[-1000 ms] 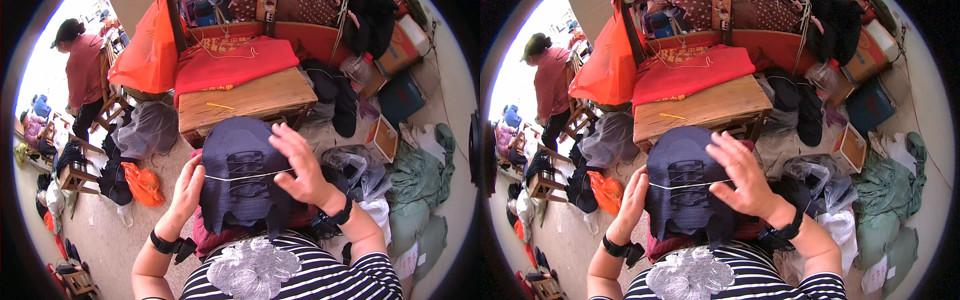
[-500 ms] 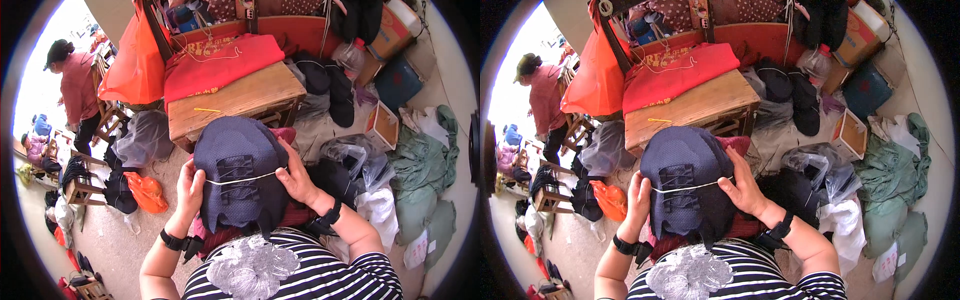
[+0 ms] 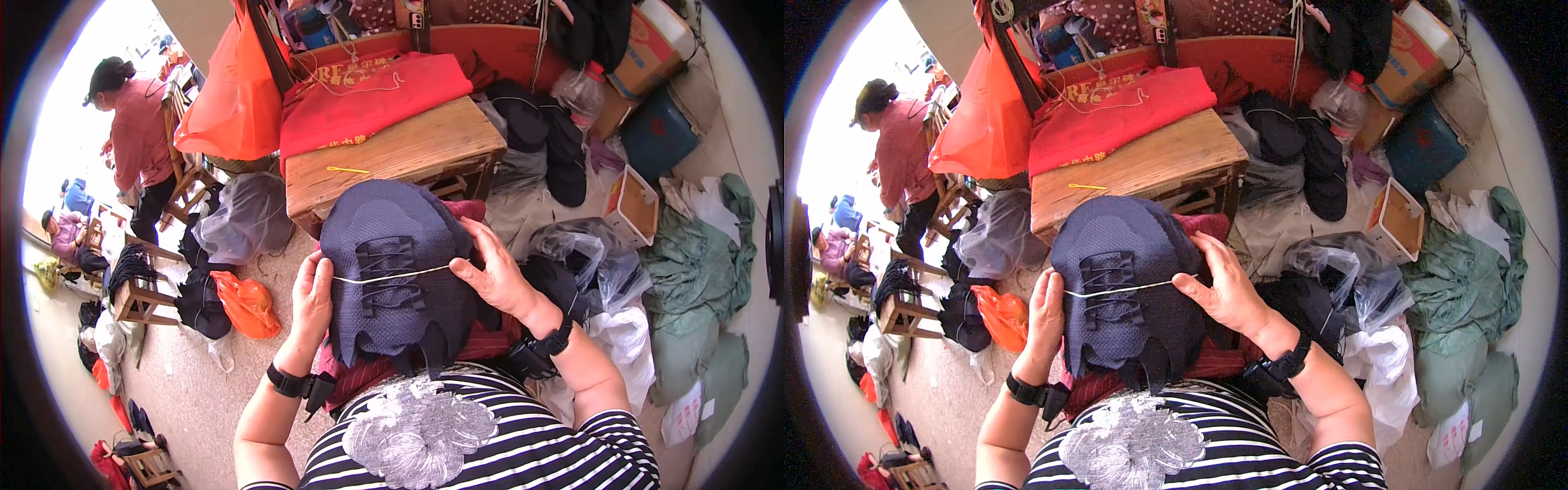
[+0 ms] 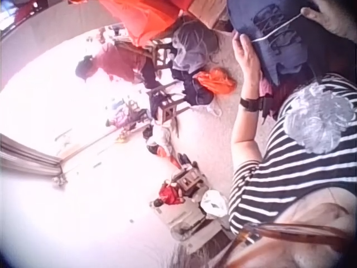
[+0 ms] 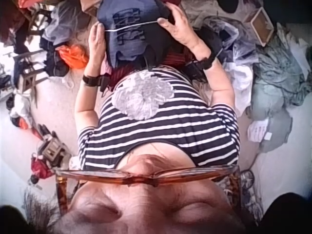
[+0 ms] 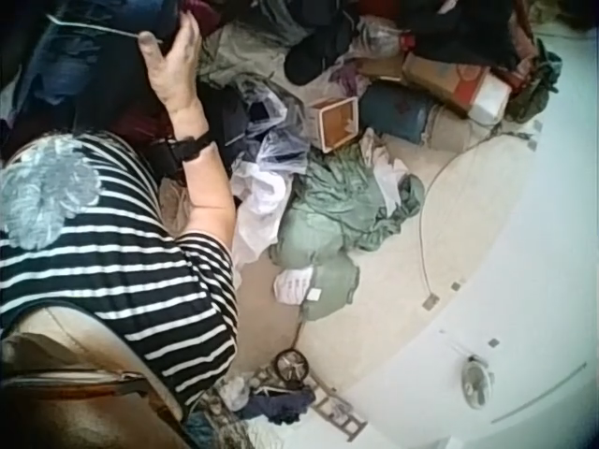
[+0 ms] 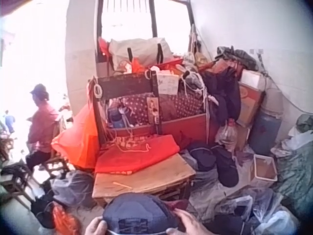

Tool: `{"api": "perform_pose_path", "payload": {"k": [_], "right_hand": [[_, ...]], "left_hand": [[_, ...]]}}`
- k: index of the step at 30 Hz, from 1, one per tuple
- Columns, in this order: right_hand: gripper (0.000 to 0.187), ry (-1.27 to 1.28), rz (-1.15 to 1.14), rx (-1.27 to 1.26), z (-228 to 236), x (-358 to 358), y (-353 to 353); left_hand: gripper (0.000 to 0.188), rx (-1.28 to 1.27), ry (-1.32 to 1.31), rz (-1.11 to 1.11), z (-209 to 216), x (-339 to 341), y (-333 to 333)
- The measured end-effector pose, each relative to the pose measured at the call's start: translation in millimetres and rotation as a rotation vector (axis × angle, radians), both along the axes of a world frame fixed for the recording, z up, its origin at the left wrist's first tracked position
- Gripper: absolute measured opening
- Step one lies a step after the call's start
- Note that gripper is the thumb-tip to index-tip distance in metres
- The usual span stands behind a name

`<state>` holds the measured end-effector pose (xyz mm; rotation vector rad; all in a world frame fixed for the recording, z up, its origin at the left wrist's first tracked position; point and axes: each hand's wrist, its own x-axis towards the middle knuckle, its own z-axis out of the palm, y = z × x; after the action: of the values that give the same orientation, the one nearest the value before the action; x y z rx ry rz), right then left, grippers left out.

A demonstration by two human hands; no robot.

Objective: Assembling a shoe upper by threading a string or lace through pre-cut holes using a lacing tool.

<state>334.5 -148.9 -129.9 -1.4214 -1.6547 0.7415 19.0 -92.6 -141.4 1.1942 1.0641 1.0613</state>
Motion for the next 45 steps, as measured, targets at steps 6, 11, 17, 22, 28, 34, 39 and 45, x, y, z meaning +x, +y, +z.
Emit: {"api": "perform_pose_path", "payload": {"k": [6,11,17,22,28,34,39,45], "right_hand": [[0.086,0.005,0.025,-0.008,-2.4,-3.0,1.6],[0.084,0.041,0.019,0.024,-4.8,-8.3,-1.2],[0.081,-0.004,-0.014,0.090,-6.1,-6.8,-12.3],[0.064,0.087,0.056,0.104,-0.3,-11.0,-15.6],[0.050,0.137,0.049,0.082,-13.4,4.4,-21.2],[0.049,0.201,-0.016,0.070,-23.8,8.0,-24.8],[0.049,0.260,-0.005,0.031,-32.8,15.2,-30.6],[0.048,0.145,0.042,0.192,-8.4,21.6,-38.4]], "left_hand": [[0.031,0.008,-0.065,0.052,-3.5,-0.4,-1.2],[0.028,0.019,-0.088,0.068,-9.8,-3.1,1.0],[0.032,0.044,0.071,0.062,-1.4,-3.5,6.6],[0.047,-0.325,-0.015,0.084,1.1,-20.1,20.7],[0.049,-0.483,-0.312,-0.108,36.6,-7.0,10.3],[0.085,-0.644,-0.345,-0.210,63.4,10.4,2.1],[0.064,-0.652,-0.401,-0.315,71.5,11.0,-9.5],[0.054,-0.997,-0.156,-0.083,74.0,-3.2,7.9]]}}
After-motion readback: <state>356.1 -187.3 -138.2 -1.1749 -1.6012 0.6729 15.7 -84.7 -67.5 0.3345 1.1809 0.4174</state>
